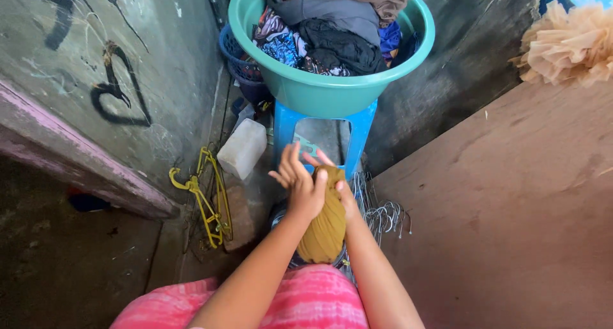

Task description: The recorder picks up hangers and proceeds to hang wet clothes out to dry.

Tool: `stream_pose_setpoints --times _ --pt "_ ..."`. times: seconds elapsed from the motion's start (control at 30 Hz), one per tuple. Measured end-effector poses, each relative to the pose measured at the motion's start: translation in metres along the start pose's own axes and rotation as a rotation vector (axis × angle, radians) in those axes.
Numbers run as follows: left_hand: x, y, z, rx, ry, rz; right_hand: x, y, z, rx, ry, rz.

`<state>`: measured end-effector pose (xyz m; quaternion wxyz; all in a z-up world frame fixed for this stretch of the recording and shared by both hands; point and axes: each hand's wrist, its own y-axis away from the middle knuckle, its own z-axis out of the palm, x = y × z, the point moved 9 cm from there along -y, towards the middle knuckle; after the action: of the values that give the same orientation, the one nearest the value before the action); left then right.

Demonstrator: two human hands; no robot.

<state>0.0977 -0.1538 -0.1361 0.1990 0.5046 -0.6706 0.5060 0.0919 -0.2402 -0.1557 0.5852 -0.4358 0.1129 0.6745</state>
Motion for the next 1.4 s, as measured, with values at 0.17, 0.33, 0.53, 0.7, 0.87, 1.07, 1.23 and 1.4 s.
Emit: stream_pose_setpoints --times 0.17,0.33,0.53,0.7,0.87,1.07,1.23,1.4 --pt "-0.005 0.003 -0.024 0.197 -0.316 -0.127 -0.021 0.023 -0.055 0.332 0.445 -0.154" --pt "-0.158 0.074 0.038 -0.147 0.248 -1.140 -0.093 0.023 -0.017 0.518 0.574 -0.374" --pt "-0.016 0.112 0.074 -0.762 1.862 -1.419 -0.097 0.019 0.039 0.287 0.453 -0.534" --pt "-0.095 0.070 0.071 -0.316 2.150 -0.830 -0.064 0.036 0.037 0.302 0.219 -0.468" --pt "-0.170 0.077 0.056 -0.200 1.704 -0.919 -0.014 0.055 -0.023 0.584 -0.231 -0.213" --pt "-0.054 0.026 -0.018 -0.480 1.054 -0.393 0.021 0.051 -0.037 0.630 -0.400 0.277" --pt "-0.020 0.033 -0.010 -0.570 1.165 -0.319 0.029 0.036 -0.052 0.501 -0.463 0.526" --pt "0.004 0.023 -0.021 -0.595 1.153 -0.109 0.083 0.031 -0.116 0.366 -0.437 0.593"
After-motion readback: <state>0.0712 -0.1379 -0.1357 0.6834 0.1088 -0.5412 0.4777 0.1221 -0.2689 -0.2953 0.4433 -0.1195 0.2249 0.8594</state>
